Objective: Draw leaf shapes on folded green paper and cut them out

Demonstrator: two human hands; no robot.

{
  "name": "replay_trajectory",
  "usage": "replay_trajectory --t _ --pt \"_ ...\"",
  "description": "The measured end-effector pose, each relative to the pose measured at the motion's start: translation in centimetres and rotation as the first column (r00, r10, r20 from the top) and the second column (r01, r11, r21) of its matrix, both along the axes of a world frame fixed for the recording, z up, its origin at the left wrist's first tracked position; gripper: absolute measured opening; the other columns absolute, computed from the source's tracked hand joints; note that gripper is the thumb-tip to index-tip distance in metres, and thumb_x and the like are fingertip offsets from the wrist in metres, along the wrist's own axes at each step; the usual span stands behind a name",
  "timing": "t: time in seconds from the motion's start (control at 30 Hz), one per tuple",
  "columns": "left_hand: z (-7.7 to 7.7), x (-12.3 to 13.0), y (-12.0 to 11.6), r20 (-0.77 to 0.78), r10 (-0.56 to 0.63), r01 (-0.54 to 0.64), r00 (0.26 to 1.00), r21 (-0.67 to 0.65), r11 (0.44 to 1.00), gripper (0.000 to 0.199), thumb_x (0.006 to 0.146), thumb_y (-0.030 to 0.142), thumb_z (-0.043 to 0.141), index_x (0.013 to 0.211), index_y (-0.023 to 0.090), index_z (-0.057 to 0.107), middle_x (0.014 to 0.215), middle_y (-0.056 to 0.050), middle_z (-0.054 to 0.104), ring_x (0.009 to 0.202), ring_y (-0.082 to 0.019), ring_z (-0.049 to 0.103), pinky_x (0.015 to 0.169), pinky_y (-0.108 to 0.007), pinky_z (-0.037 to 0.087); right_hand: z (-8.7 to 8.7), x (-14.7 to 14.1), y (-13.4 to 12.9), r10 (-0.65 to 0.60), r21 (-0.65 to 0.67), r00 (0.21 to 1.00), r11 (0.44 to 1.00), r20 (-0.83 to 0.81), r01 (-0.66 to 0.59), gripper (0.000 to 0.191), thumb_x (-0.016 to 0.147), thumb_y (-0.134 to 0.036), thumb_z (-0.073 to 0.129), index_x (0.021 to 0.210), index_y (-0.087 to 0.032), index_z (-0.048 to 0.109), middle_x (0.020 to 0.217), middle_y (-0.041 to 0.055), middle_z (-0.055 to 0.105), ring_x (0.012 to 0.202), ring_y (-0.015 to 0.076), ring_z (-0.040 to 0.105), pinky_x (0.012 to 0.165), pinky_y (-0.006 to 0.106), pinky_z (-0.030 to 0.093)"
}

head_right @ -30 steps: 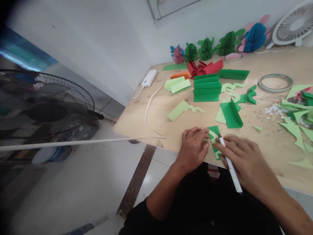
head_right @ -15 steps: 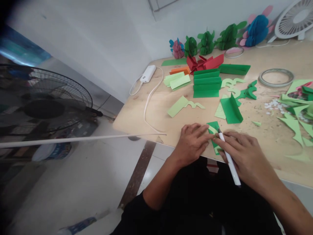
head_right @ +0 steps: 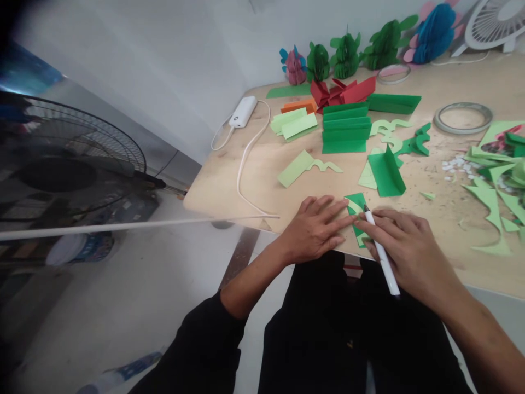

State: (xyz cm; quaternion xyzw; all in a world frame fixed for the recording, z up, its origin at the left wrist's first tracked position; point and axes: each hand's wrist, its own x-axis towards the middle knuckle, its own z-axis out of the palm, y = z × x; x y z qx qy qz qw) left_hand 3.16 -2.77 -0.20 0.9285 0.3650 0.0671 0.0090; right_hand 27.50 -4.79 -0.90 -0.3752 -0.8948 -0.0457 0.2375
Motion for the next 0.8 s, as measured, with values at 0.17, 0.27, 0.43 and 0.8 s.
replay_trajectory --t 0.17,0.27,0.43,0.8 --pt "0.1 0.1 0.0 0.043 0.003 -0.002 0.999 -0.021 1.0 0.049 0.1 0.046 0.039 0.145 0.028 0.049 0.157 -0.004 0.043 0.141 -0.032 0.035 0.106 -0.052 0.032 0.0 0.0 0.0 0.002 0.009 1.0 1.0 -0.005 -0.001 0.032 0.093 -0.029 0.052 0.124 -0.024 0.06 0.111 0.0094 0.074 0.113 0.0277 0.062 0.082 0.04 0.04" --pt "0.2 0.2 0.0 0.075 0.018 -0.015 0.997 -0.039 0.999 0.049 0.098 0.047 0.043 0.143 0.028 0.052 0.155 -0.004 0.045 0.139 -0.032 0.037 0.106 -0.051 0.032 0.1 -0.1 0.0 0.0 0.01 1.0 1.0 0.006 0.0 0.032 0.094 -0.029 0.051 0.124 -0.023 0.06 0.112 0.0103 0.074 0.113 0.0279 0.062 0.081 0.04 0.04" --pt "0.2 0.9 -0.2 0.125 0.058 -0.053 0.99 -0.046 0.998 0.047 0.097 0.049 0.046 0.137 0.027 0.057 0.15 -0.006 0.05 0.135 -0.033 0.04 0.104 -0.05 0.032 0.3 -0.2 0.0 -0.005 0.024 1.0 1.0 0.001 0.005 0.032 0.093 -0.027 0.053 0.124 -0.022 0.06 0.113 0.0112 0.074 0.112 0.0277 0.063 0.081 0.039 0.04" --pt "-0.3 2.8 -1.0 0.242 0.204 -0.193 0.949 -0.066 0.979 0.039 0.097 0.049 0.047 0.119 0.023 0.064 0.138 -0.006 0.058 0.13 -0.03 0.043 0.103 -0.049 0.033 0.4 -0.4 0.0 0.007 0.058 1.0 0.998 0.005 -0.007 0.032 0.092 -0.024 0.055 0.123 -0.019 0.059 0.109 0.0123 0.074 0.11 0.0287 0.063 0.081 0.04 0.041"
